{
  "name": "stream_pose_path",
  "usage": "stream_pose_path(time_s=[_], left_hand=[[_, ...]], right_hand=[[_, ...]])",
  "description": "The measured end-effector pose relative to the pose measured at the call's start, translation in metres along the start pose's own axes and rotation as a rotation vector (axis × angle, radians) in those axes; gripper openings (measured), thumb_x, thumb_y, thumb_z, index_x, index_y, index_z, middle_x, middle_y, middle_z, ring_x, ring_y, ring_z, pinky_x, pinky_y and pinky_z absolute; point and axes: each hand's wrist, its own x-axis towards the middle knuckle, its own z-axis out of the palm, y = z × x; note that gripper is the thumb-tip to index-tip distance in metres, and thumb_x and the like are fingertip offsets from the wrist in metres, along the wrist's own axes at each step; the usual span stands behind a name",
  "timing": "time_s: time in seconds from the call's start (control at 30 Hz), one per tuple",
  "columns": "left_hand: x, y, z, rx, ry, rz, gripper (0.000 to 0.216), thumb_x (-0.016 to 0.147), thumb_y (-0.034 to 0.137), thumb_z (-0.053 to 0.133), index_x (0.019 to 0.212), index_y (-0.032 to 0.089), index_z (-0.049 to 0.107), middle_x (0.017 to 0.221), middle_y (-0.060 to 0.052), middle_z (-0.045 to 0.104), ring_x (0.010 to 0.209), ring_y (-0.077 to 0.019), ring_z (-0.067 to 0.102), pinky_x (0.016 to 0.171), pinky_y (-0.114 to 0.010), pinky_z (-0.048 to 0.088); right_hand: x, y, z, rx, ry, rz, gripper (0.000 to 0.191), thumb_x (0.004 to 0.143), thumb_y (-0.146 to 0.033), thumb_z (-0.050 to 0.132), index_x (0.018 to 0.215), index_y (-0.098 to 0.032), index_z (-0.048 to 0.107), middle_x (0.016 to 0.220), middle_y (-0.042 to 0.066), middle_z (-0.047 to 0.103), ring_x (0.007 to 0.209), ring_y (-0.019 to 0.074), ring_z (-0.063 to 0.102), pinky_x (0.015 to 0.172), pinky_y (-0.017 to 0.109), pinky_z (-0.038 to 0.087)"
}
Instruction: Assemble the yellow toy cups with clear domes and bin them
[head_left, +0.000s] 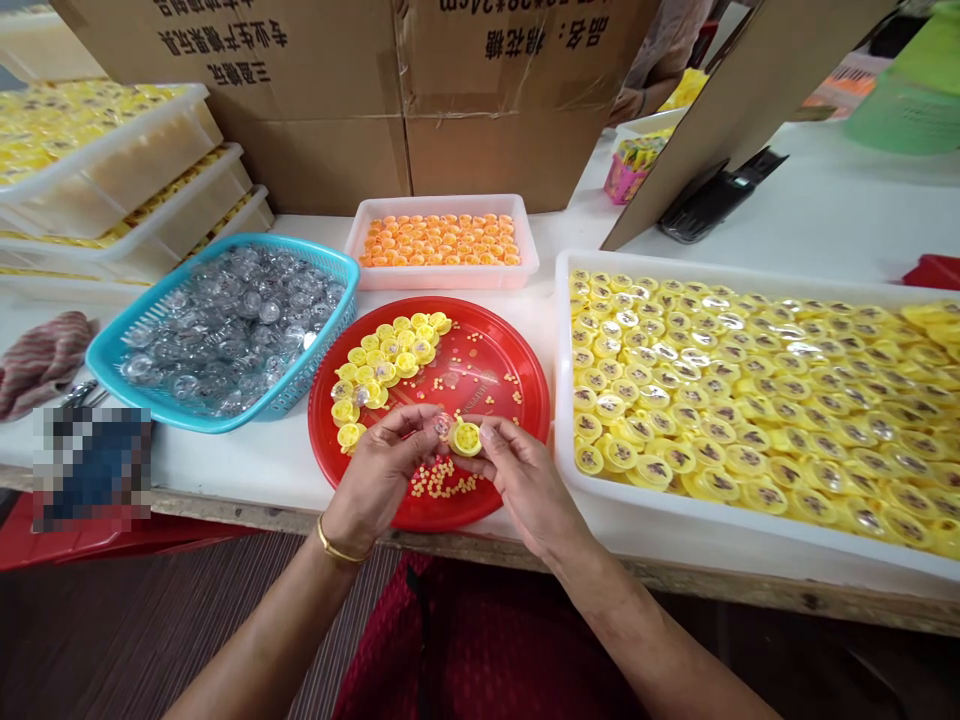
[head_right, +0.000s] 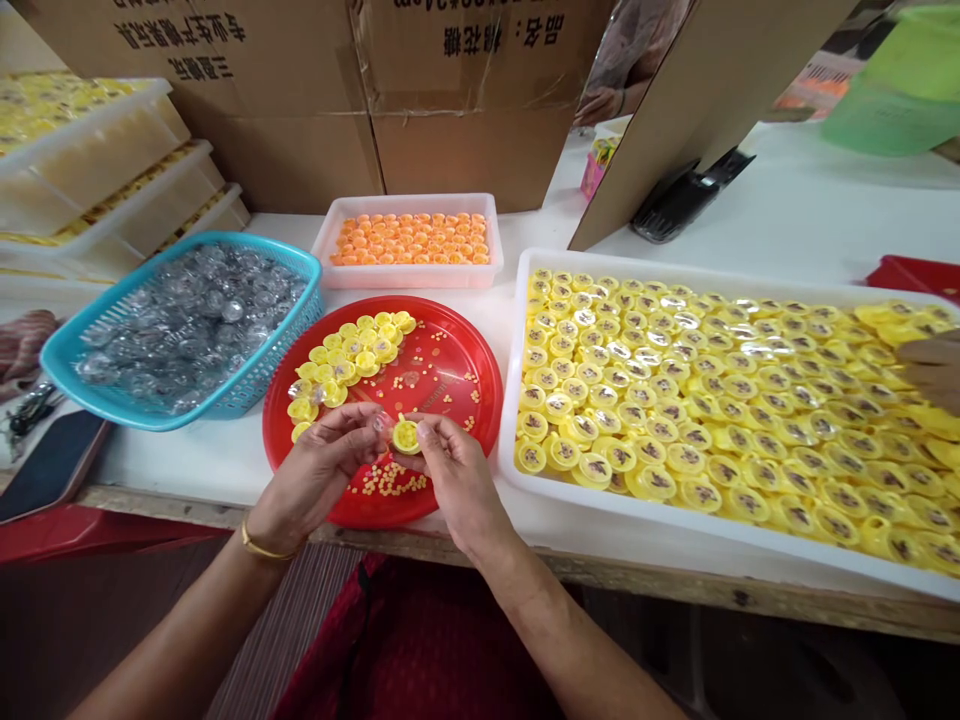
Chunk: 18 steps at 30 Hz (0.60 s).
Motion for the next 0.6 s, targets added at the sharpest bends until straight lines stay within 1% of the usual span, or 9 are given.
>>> stream_pose_path(time_s=[0.1, 0.2, 0.27, 0.37, 0.53, 0.6], left_hand=[[-0.003, 0.003, 0.002, 0.326, -0.033, 0.126, 0.022, 0.074, 0.019, 0.073, 0.096, 0.017, 0.07, 0.079, 0.0, 0.066, 0.07, -0.0085, 0.06, 0.066, -0.019, 0.049], [-0.005, 0.01, 0.003, 0.675, -0.121, 0.242, 0.032, 0.078, 0.017, 0.066, 0.11, 0.019, 0.066, 0.077, 0.001, 0.062, 0.072, -0.0096, 0.058, 0.069, -0.022, 0.048], [-0.007, 0.015, 0.004, 0.822, -0.172, 0.309, 0.039, 0.08, 0.013, 0.06, 0.118, 0.021, 0.061, 0.077, 0.002, 0.059, 0.072, -0.0098, 0.057, 0.07, -0.023, 0.048], [-0.008, 0.02, 0.006, 0.896, -0.208, 0.385, 0.042, 0.08, 0.008, 0.055, 0.12, 0.022, 0.057, 0.077, 0.003, 0.057, 0.071, -0.0095, 0.056, 0.067, -0.022, 0.047], [-0.009, 0.022, 0.008, 1.016, -0.213, 0.477, 0.045, 0.077, 0.003, 0.054, 0.117, 0.022, 0.056, 0.074, 0.005, 0.056, 0.064, -0.0075, 0.051, 0.059, -0.019, 0.042], [-0.008, 0.023, 0.01, 1.079, -0.242, 0.522, 0.046, 0.077, 0.001, 0.052, 0.118, 0.023, 0.055, 0.076, 0.004, 0.057, 0.065, -0.0073, 0.051, 0.061, -0.019, 0.042]], right_hand=[[0.001, -0.001, -0.001, 0.013, -0.002, -0.005, 0.032, 0.084, -0.05, 0.069, 0.096, -0.02, 0.067, 0.099, 0.005, 0.065, 0.095, 0.0243, 0.062, 0.083, 0.039, 0.056], [0.001, 0.002, -0.001, 0.0, 0.001, -0.002, 0.034, 0.083, -0.049, 0.071, 0.099, -0.019, 0.067, 0.098, 0.005, 0.065, 0.092, 0.0234, 0.063, 0.083, 0.039, 0.056], [0.002, 0.004, -0.001, -0.012, 0.01, 0.006, 0.036, 0.082, -0.049, 0.073, 0.1, -0.019, 0.066, 0.097, 0.004, 0.065, 0.089, 0.0219, 0.064, 0.084, 0.038, 0.056], [0.003, 0.008, -0.002, -0.012, 0.02, 0.013, 0.037, 0.081, -0.048, 0.073, 0.102, -0.019, 0.066, 0.095, 0.004, 0.065, 0.085, 0.0203, 0.064, 0.083, 0.038, 0.056], [0.003, 0.007, -0.003, -0.004, 0.011, 0.009, 0.036, 0.083, -0.05, 0.071, 0.1, -0.019, 0.066, 0.095, 0.004, 0.064, 0.085, 0.0198, 0.063, 0.081, 0.036, 0.055], [0.003, 0.005, -0.001, -0.008, -0.013, 0.008, 0.035, 0.082, -0.05, 0.072, 0.099, -0.019, 0.066, 0.094, 0.003, 0.064, 0.087, 0.0194, 0.062, 0.082, 0.036, 0.055]])
